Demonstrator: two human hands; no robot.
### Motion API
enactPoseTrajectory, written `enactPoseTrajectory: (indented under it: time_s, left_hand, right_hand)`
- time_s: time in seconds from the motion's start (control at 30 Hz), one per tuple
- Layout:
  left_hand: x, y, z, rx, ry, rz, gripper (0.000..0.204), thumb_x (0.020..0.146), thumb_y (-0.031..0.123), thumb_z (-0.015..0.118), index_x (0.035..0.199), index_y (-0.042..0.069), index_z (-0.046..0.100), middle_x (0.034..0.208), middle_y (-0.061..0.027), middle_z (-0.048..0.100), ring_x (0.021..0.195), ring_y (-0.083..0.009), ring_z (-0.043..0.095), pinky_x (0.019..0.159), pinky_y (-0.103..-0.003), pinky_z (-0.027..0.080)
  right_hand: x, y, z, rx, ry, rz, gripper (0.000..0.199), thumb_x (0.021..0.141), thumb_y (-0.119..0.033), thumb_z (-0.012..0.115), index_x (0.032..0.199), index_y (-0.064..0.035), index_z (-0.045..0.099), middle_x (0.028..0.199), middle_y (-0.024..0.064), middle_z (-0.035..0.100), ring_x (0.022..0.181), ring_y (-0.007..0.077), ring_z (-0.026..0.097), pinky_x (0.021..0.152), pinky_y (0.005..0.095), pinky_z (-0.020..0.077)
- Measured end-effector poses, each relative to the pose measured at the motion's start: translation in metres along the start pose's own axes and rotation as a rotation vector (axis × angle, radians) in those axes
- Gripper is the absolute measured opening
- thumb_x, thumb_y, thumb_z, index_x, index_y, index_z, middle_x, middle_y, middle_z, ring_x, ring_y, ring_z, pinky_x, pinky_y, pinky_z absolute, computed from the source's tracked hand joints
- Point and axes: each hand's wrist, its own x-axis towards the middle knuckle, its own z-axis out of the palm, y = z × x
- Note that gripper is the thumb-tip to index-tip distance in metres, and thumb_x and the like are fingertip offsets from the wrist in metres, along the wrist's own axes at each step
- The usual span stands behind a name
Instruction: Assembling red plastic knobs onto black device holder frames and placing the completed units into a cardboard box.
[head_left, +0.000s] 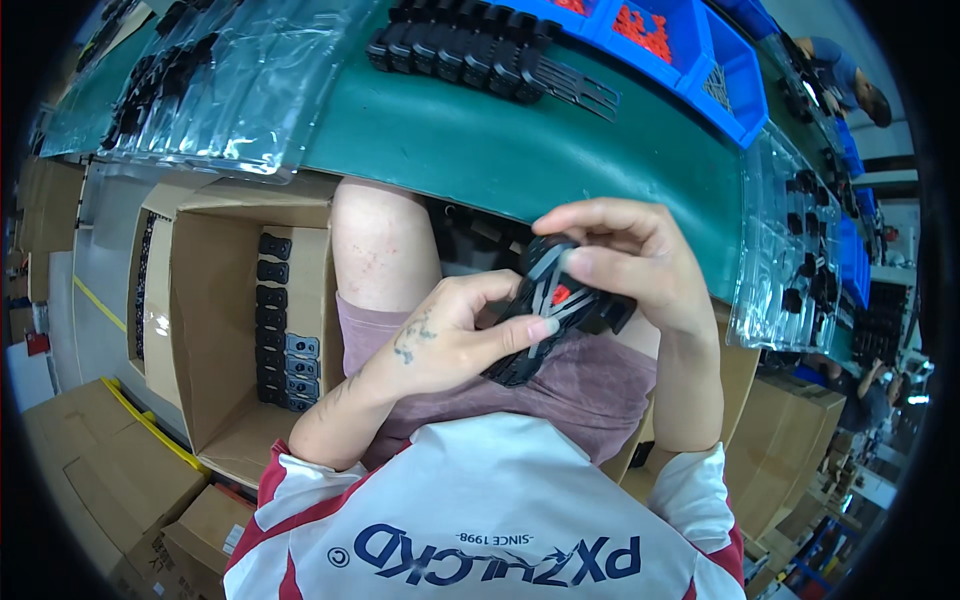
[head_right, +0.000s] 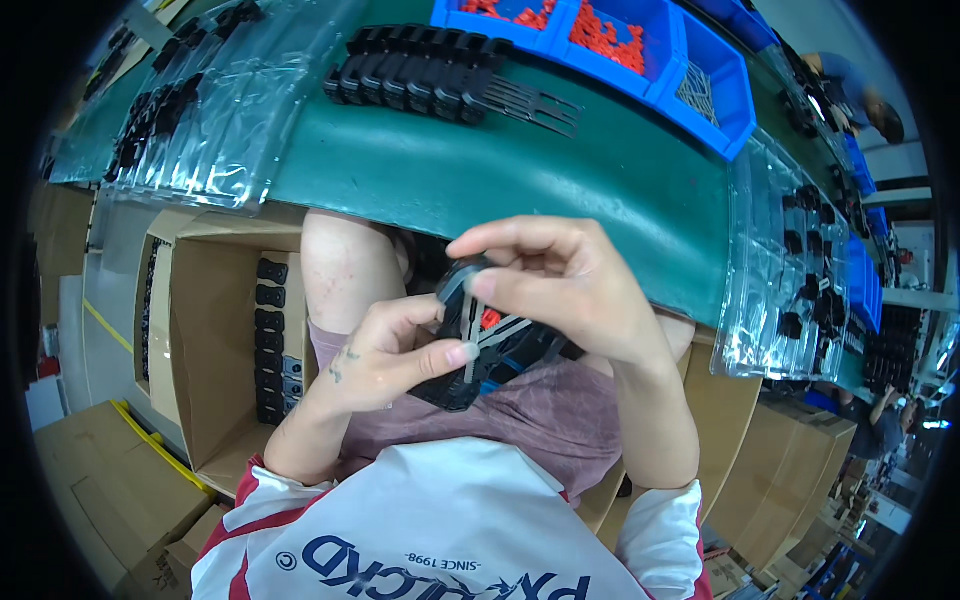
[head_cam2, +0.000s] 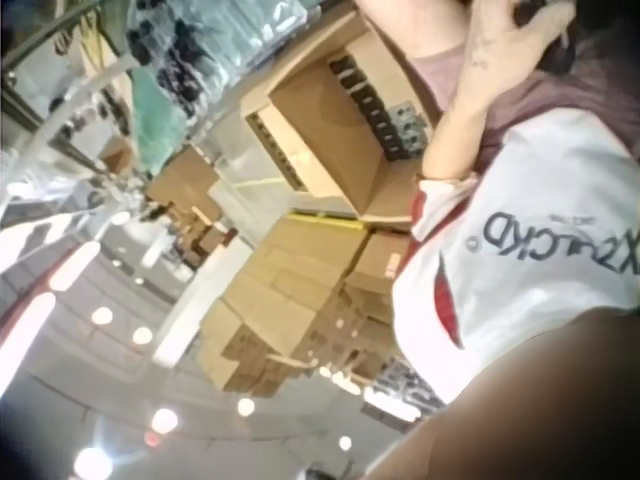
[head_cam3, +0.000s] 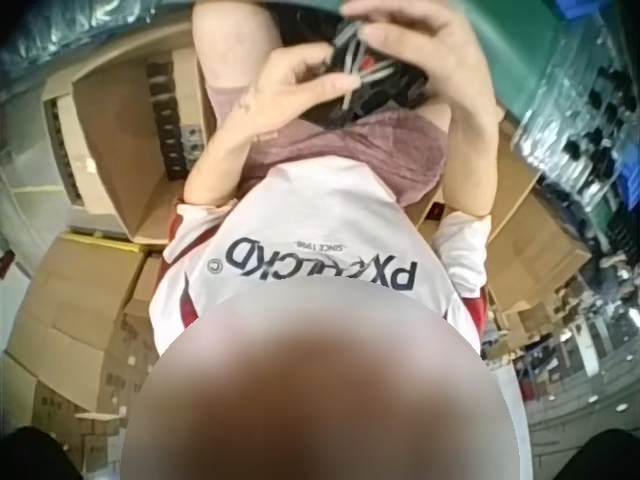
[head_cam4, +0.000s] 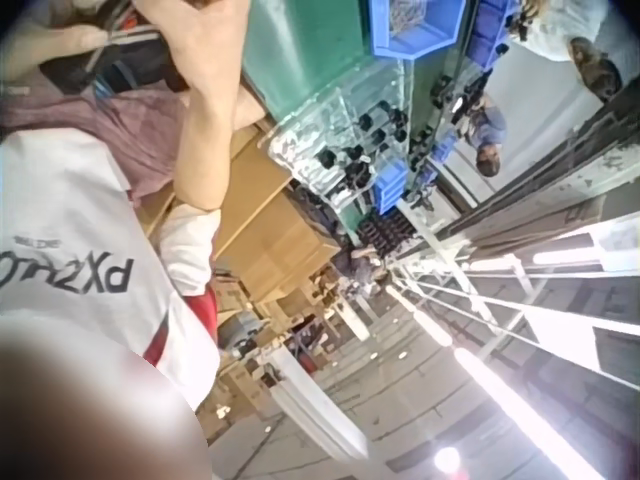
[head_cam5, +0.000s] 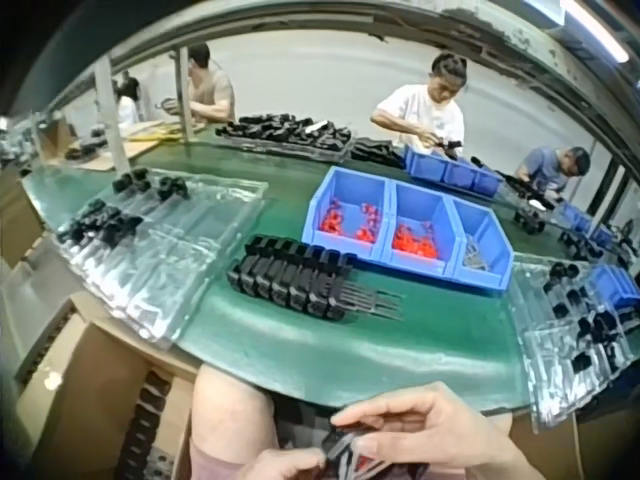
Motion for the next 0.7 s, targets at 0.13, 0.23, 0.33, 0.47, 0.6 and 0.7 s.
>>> enactPoseTrajectory:
  time_s: [0.13, 0.23, 0.33, 0.47, 0.6, 0.7]
  left_hand:
    - [-0.002, 0.002, -0.021, -0.115, 0.069, -0.169, 0.019, 0.088, 0.013, 0.061, 0.071, 0.004, 0.058, 0.059, 0.0046, 0.049, 0.049, -0.0023, 0.035, 0.043, -0.015, 0.026]
    - [-0.002, 0.009, -0.031, -0.172, 0.222, -0.145, 0.024, 0.088, 0.012, 0.062, 0.065, 0.007, 0.056, 0.057, 0.0062, 0.046, 0.049, -0.0008, 0.034, 0.043, -0.015, 0.024]
    - [0.001, 0.009, -0.035, -0.245, 0.348, -0.074, 0.026, 0.087, 0.012, 0.063, 0.063, 0.008, 0.054, 0.057, 0.0060, 0.046, 0.049, -0.0005, 0.034, 0.043, -0.014, 0.024]
    - [0.008, 0.010, -0.033, -0.281, 0.422, -0.063, 0.027, 0.087, 0.012, 0.063, 0.062, 0.008, 0.053, 0.056, 0.0056, 0.046, 0.048, -0.0005, 0.034, 0.043, -0.014, 0.024]
    - [0.014, 0.013, -0.027, -0.236, 0.444, -0.044, 0.028, 0.086, 0.014, 0.065, 0.061, 0.008, 0.053, 0.056, 0.0050, 0.047, 0.048, -0.0007, 0.034, 0.042, -0.014, 0.023]
    - [0.021, 0.006, -0.027, -0.237, 0.431, -0.049, 0.027, 0.085, 0.014, 0.066, 0.062, 0.007, 0.055, 0.056, 0.0046, 0.048, 0.048, -0.0007, 0.035, 0.042, -0.013, 0.025]
  right_hand:
    - [0.028, -0.007, 0.014, -0.176, -0.102, -0.003, 0.032, 0.077, -0.007, 0.069, 0.107, 0.0007, 0.065, 0.079, 0.0070, 0.062, 0.062, 0.0089, 0.054, 0.058, 0.0180, 0.0442]
    - [0.076, 0.006, 0.012, -0.264, 0.268, -0.230, 0.033, 0.078, -0.006, 0.069, 0.109, 0.0014, 0.063, 0.082, 0.0084, 0.061, 0.056, 0.0096, 0.055, 0.051, 0.0185, 0.0441]
    - [0.097, 0.015, 0.010, -0.286, 0.617, -0.351, 0.036, 0.078, -0.004, 0.068, 0.113, 0.0025, 0.061, 0.090, 0.0111, 0.060, 0.056, 0.0118, 0.056, 0.049, 0.0207, 0.0462]
    - [0.096, 0.029, 0.001, -0.140, 0.670, -0.321, 0.040, 0.078, -0.004, 0.067, 0.116, 0.0027, 0.058, 0.096, 0.0134, 0.058, 0.057, 0.0130, 0.057, 0.048, 0.0217, 0.0470]
    - [0.044, 0.035, -0.008, -0.177, 0.762, -0.355, 0.039, 0.077, -0.001, 0.067, 0.115, 0.0026, 0.058, 0.097, 0.0114, 0.058, 0.057, 0.0105, 0.055, 0.048, 0.0199, 0.0455]
    - [-0.007, 0.042, -0.004, -0.354, 0.892, -0.355, 0.032, 0.072, 0.003, 0.069, 0.103, -0.0021, 0.062, 0.092, 0.0096, 0.057, 0.060, 0.0123, 0.049, 0.056, 0.0204, 0.0433]
